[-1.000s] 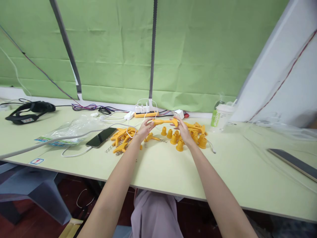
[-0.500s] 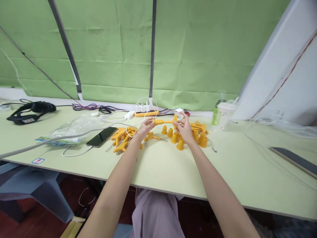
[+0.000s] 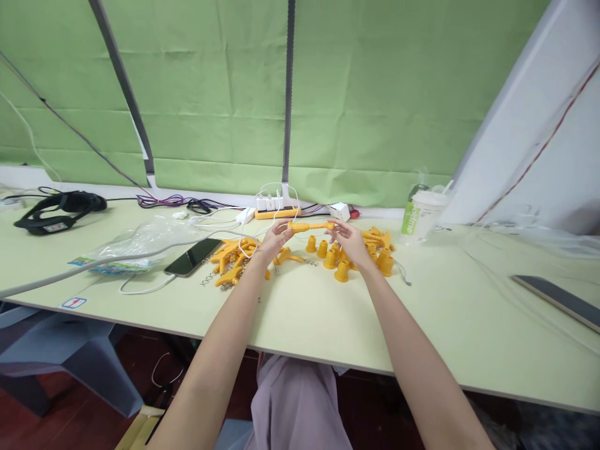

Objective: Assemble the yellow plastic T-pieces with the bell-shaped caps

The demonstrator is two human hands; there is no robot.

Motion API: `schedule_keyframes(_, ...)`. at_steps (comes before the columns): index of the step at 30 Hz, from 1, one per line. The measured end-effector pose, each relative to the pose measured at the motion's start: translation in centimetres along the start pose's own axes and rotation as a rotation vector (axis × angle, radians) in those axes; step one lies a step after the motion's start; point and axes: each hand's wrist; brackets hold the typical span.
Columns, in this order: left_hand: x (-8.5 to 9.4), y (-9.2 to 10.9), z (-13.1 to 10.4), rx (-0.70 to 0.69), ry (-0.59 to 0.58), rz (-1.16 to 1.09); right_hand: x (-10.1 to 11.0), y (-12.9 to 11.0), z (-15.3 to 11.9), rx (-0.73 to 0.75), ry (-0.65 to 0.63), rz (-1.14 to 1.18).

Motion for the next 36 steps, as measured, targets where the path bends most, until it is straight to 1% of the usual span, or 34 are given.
schedule_keyframes(3,0.1,0.0,0.0,0.000,0.001,0.011,0.1,0.3,0.1,0.078,0.095,-0.106)
schedule_keyframes(5,0.1,0.1,-0.1,-0.009,-0.025,0.029,0.1,0.5,0.2,0.119,0.144,-0.120)
schedule_keyframes(6,0.0,0.1,-0.2,-0.016,-0.039,0.042,0.2,0.7,0.3,0.112,0.147,-0.108)
schedule_keyframes(11,-0.7,0.2,-0.5,-0.105,-0.070,0.125,0.1,0.9,0.1,-0.054,0.077,-0.025)
schedule_keyframes(15,-1.0,0.3,-0.6,-0.120,-0.072,0.101,-0.4,0.5,-0.3,-0.019,0.092,0.055)
schedule_keyframes(20,-0.7,0.4,-0.5,-0.091,-0.015,0.047,-0.5,-0.2,-0.3,-0.034,0.017,0.129)
schedule_keyframes(23,-0.5,0.3,-0.5,-0.093,-0.002,0.036,-0.3,-0.2,-0.3,0.009,0.002,0.092)
schedule_keyframes(26,-0.3,0.3,-0.5,-0.088,-0.031,0.039,-0.1,-0.1,-0.2,0.006,0.003,0.037)
schedule_keyframes(29,0.0,0.3,-0.6,-0.050,-0.069,0.081,0.3,0.2,-0.2,0.009,0.053,-0.046)
schedule_keyframes(32,0.2,0.1,-0.5,-0.028,-0.096,0.131,0.5,0.2,-0.2,0.059,0.105,-0.119)
schedule_keyframes(35,-0.1,0.1,-0.5,-0.088,-0.098,0.178,0.8,0.1,-0.1,0.141,0.172,-0.194)
schedule_keyframes(36,-0.2,0.1,-0.4,-0.114,-0.094,0.184,0.9,0.0,0.0,0.148,0.196,-0.201)
Point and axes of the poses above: each hand's wrist, its own z-axis towards the middle knuckle, its own x-axis out of the back of the hand, y = z × x, and after that the axes turned 10 degrees about y, right-handed
